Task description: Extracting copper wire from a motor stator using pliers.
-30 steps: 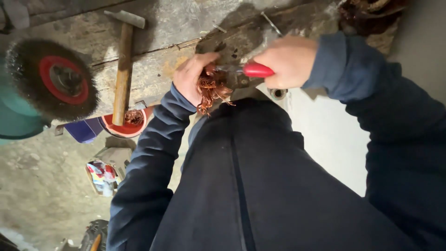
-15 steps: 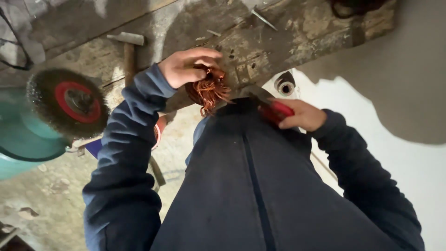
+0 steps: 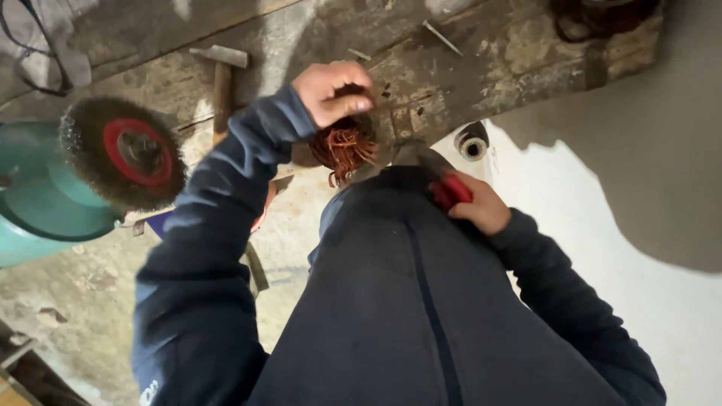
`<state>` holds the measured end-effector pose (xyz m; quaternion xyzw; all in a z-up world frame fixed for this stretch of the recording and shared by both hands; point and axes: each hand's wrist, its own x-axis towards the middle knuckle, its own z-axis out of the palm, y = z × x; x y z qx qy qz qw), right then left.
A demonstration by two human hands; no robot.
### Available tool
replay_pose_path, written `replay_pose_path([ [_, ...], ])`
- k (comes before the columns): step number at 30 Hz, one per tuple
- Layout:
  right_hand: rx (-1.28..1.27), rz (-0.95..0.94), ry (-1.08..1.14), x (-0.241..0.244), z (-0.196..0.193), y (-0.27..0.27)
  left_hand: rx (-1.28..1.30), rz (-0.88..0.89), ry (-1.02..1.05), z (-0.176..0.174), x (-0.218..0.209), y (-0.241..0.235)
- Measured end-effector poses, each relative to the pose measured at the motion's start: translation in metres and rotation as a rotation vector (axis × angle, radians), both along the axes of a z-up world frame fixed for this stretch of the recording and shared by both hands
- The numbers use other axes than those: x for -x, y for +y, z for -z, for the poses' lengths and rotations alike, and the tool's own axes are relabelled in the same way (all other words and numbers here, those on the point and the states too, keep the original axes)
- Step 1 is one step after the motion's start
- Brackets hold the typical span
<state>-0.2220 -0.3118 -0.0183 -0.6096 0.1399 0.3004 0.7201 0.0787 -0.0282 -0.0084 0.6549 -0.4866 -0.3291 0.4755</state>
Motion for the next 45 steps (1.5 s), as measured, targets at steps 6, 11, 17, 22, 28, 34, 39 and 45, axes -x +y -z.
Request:
replay_pose_path([
  [6,-0.028,0.208,-0.342,0.007,0.000,-0.002,0.367,-0.646,0.421,0.042,0.058,0.025],
  [11,-0.270,0.321,-0.195,-0.011,0.011,0.003,0.488,-1.025,0.611,0.049,0.076,0.028],
  [17,-0.325,0.042,-0.007,-0.028,0.000,-0.003,0.207,-0.804,0.051,-0.019,0.081,0.044],
  [22,-0.363,0.054,0.024,-0.023,0.012,-0.005,-0.104,-0.508,-0.553,-0.046,0.077,0.030],
  [28,-0.317,0.061,0.071,-0.018,0.009,0.001,-0.011,-0.328,-0.543,-0.045,0.017,0.010],
  [34,-0.072,-0.023,0.013,-0.002,0.004,0.000,0.046,-0.385,-0.033,0.008,0.023,0.007],
  [39,0.345,-0.184,-0.123,-0.015,-0.018,0.005,0.209,-0.534,0.432,0.044,0.026,-0.003],
  [45,0.925,-0.338,-0.416,-0.049,-0.042,0.027,0.343,-0.592,0.622,0.055,0.029,-0.006],
])
